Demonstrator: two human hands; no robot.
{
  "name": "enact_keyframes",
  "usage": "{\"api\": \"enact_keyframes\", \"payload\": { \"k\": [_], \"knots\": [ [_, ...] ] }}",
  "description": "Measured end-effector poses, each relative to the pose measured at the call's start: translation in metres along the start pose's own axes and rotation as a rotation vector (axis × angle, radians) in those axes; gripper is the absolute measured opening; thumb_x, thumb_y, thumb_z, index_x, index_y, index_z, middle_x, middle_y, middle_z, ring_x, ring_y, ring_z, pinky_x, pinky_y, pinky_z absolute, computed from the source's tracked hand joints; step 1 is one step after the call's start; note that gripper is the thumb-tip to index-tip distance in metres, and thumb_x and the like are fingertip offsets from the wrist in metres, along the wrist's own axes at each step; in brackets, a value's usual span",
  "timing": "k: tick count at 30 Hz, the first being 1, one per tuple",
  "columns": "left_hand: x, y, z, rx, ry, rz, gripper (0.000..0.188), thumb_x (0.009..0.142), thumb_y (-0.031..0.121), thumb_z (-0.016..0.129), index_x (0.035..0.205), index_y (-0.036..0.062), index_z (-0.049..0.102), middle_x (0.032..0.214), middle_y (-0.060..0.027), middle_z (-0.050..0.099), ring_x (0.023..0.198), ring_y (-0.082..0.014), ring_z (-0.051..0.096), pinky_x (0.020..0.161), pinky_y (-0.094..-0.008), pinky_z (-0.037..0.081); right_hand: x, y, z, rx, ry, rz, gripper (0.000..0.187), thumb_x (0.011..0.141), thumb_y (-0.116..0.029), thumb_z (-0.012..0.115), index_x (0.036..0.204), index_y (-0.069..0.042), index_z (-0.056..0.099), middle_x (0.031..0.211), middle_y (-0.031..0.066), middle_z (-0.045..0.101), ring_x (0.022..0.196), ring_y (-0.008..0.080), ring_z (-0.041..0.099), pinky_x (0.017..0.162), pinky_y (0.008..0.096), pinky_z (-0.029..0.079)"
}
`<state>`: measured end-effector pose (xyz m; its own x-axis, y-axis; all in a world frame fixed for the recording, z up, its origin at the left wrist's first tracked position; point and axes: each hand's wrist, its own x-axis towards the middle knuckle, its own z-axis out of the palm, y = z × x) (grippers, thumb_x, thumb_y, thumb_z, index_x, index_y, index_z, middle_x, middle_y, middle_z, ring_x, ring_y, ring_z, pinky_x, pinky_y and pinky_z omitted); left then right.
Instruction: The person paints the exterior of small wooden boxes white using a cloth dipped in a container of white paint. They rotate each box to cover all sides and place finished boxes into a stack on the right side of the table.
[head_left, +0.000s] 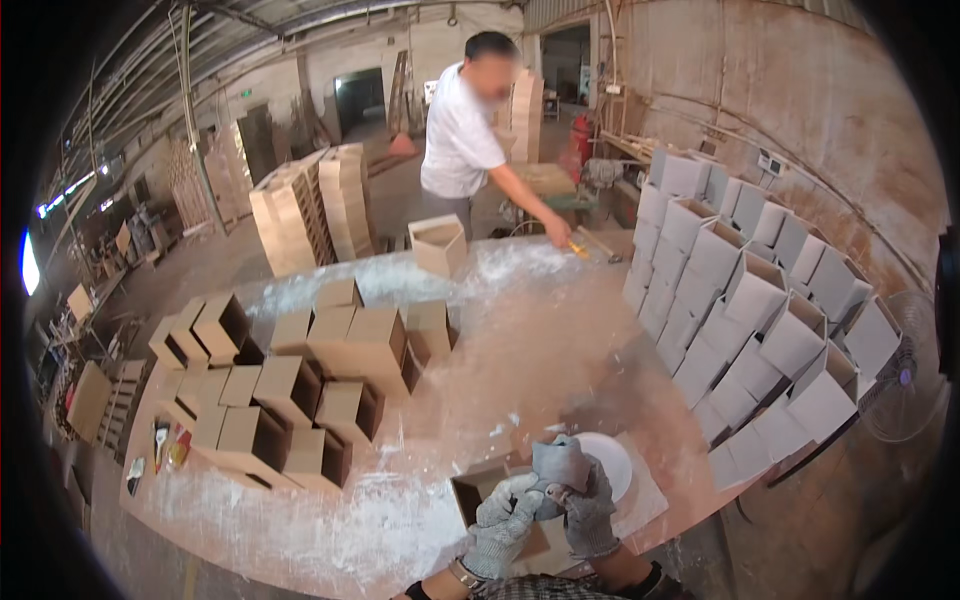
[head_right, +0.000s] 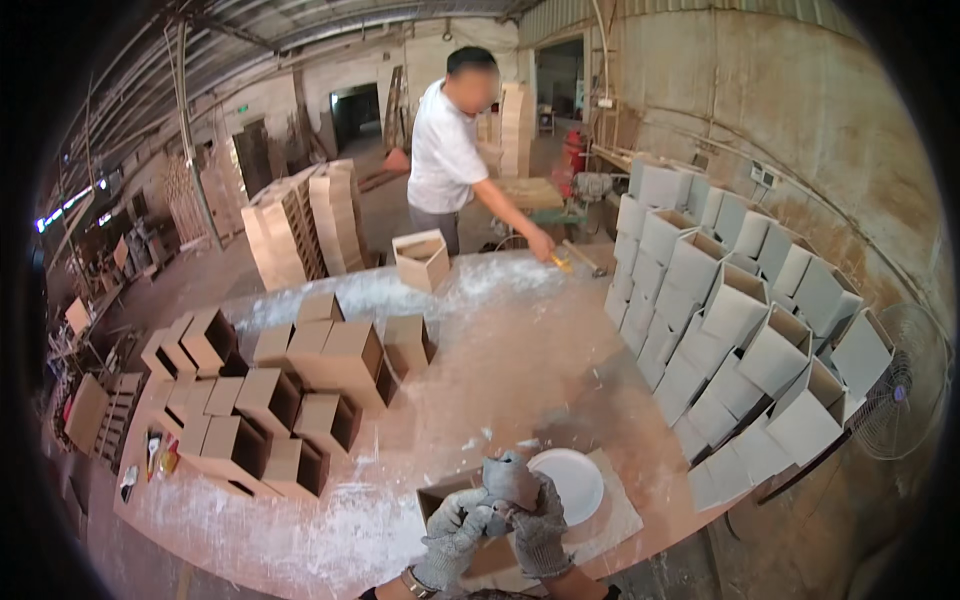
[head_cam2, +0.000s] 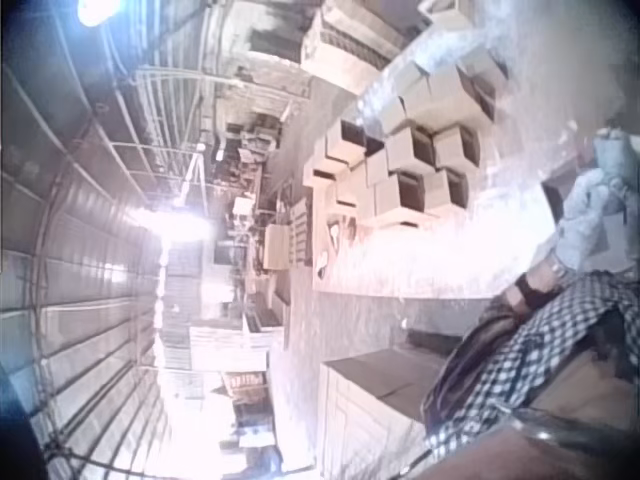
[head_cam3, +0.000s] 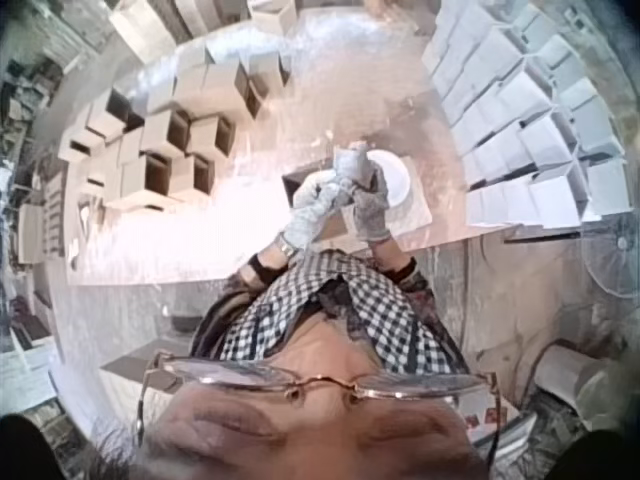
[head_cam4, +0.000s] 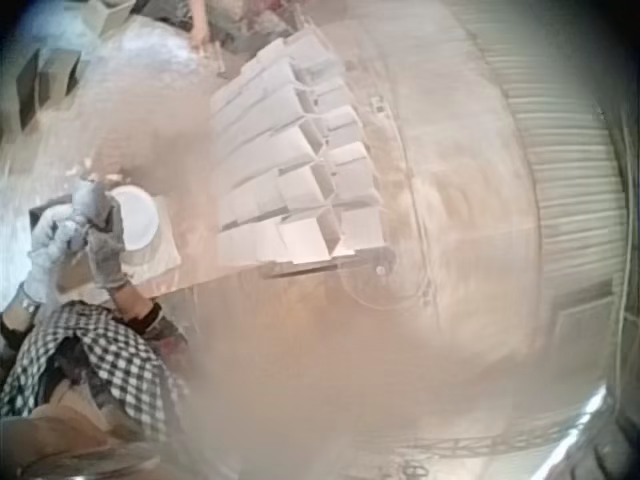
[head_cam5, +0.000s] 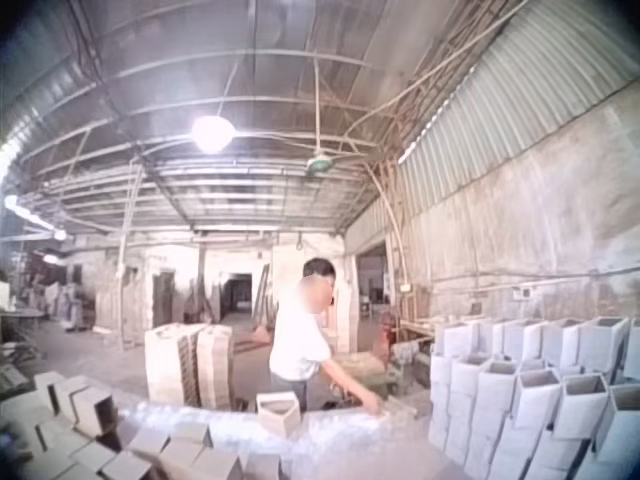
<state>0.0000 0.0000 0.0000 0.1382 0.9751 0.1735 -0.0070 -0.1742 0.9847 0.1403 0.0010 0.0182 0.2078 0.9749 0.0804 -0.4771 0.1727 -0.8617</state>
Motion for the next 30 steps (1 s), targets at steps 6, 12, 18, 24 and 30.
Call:
{"api": "enact_keyframes", "payload": {
  "k": [6,12,18,24,30],
  "knots": [
    [0.004,0.021,0.019,0.229,0.160,0.150,0.037,0.096,0.024,0.061,0.125,0.0027,0.055,0.112,-0.0070,0.061,0.101,-0.0157,0.058,0.090,-0.0325,0.049,0.014,-0.020,-0.013,-0.794,0.093,-0.595,0.059,0.067,-0.015,0.085,0.116,-0.005,0.054,0.105,0.0153,0.062,0.093,0.0303,0.063,0.080,0.0394,0.051],
    [0.015,0.071,0.057,-0.395,-0.192,-0.108,0.061,0.098,0.030,0.056,0.145,0.0012,0.030,0.137,-0.0083,0.046,0.127,-0.0186,0.043,0.107,-0.0319,0.034,0.006,-0.034,-0.026,-0.866,0.011,-0.573,0.056,0.072,-0.014,0.080,0.121,-0.008,0.054,0.107,0.0131,0.063,0.097,0.0281,0.062,0.083,0.0368,0.050],
    [0.026,0.037,0.054,-0.682,-0.094,-0.166,0.051,0.088,0.011,0.068,0.131,-0.0032,0.046,0.124,-0.0131,0.056,0.118,-0.0207,0.053,0.103,-0.0370,0.042,0.002,-0.036,-0.026,-0.859,-0.160,-0.454,0.053,0.078,-0.012,0.075,0.127,-0.012,0.055,0.110,0.0104,0.063,0.101,0.0254,0.061,0.087,0.0336,0.050],
    [0.031,0.014,0.061,-0.716,-0.152,-0.118,0.050,0.086,0.008,0.070,0.129,-0.0035,0.047,0.122,-0.0128,0.058,0.116,-0.0209,0.055,0.100,-0.0371,0.044,0.007,-0.046,-0.042,-0.037,-0.430,0.014,0.039,0.077,0.000,0.068,0.115,-0.003,0.060,0.102,0.0019,0.061,0.090,0.0130,0.058,0.078,0.0257,0.050],
    [0.028,-0.007,0.061,-0.718,-0.171,-0.062,0.050,0.083,0.004,0.072,0.127,-0.0038,0.049,0.120,-0.0126,0.059,0.113,-0.0211,0.057,0.098,-0.0372,0.047,0.011,-0.055,-0.057,0.013,-0.472,0.389,0.032,0.081,-0.002,0.064,0.113,-0.001,0.060,0.100,0.0010,0.062,0.093,0.0122,0.059,0.078,0.0249,0.050]
  ]
}}
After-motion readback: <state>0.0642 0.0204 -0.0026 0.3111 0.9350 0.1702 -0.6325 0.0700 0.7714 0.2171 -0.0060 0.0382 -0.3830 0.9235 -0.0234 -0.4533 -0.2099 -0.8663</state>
